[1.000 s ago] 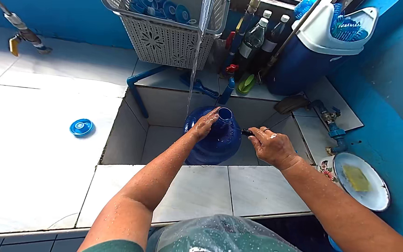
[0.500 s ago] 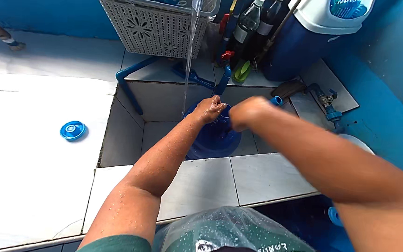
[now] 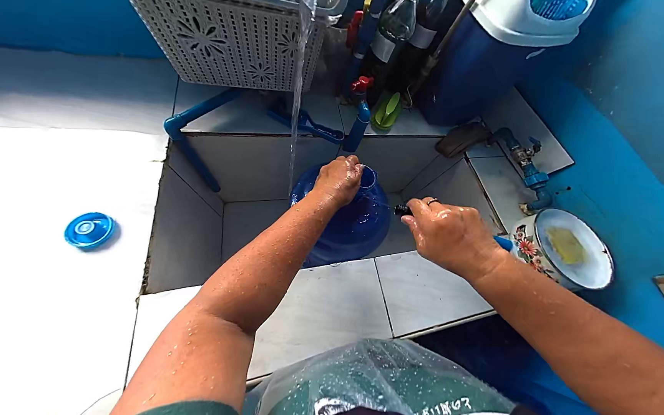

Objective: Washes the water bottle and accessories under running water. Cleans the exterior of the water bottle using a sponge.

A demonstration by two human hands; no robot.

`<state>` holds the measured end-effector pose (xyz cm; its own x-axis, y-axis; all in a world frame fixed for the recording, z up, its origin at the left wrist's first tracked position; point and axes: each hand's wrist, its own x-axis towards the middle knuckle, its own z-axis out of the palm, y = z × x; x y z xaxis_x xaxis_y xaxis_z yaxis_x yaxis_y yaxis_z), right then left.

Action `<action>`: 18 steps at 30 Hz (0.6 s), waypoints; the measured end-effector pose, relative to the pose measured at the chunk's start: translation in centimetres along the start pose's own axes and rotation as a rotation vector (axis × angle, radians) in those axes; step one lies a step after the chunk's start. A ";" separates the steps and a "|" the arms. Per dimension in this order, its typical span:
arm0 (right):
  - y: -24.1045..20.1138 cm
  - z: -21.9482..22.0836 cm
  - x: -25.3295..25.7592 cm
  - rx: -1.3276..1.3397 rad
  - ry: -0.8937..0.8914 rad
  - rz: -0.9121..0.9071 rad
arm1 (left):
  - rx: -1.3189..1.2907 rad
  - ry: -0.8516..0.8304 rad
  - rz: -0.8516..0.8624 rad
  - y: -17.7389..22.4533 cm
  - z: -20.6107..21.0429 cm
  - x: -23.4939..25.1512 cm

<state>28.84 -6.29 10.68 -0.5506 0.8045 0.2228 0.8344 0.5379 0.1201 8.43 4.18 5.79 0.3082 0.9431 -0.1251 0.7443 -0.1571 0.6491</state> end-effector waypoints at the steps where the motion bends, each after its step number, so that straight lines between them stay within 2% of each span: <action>1: 0.3 0.3 0.2 0.005 0.013 -0.004 | -0.001 0.006 -0.007 0.0 0.1 -0.1; 5: 0.5 0.4 1.6 0.020 -0.074 0.010 | -0.077 -0.071 0.042 -0.9 -0.9 0.0; 6: 0.0 -0.4 2.2 0.027 -0.182 0.055 | -0.108 -0.115 0.034 -1.1 -1.4 0.1; 9: -1.9 -4.6 6.1 0.010 -0.652 0.216 | -0.177 -0.190 -0.011 -0.9 -2.1 0.3; 11: -3.1 -6.7 8.7 -0.043 -0.773 0.218 | -0.173 -0.194 -0.016 -0.7 -2.2 0.4; 15: -6.0 -8.1 13.8 -0.150 -0.879 0.192 | -0.168 -0.181 -0.011 -0.6 -2.4 0.2; 16: -6.2 -7.2 15.1 -0.167 -0.866 0.160 | -0.178 -0.177 -0.020 -0.5 -2.5 0.1; 18: -5.4 -4.4 16.6 -0.191 -0.733 0.052 | -0.212 -0.168 -0.027 -0.7 -2.4 0.0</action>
<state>15.33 3.00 18.02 -0.3293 0.8251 -0.4591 0.8127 0.4952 0.3071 6.49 5.01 7.11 0.3969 0.8816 -0.2556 0.6180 -0.0508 0.7845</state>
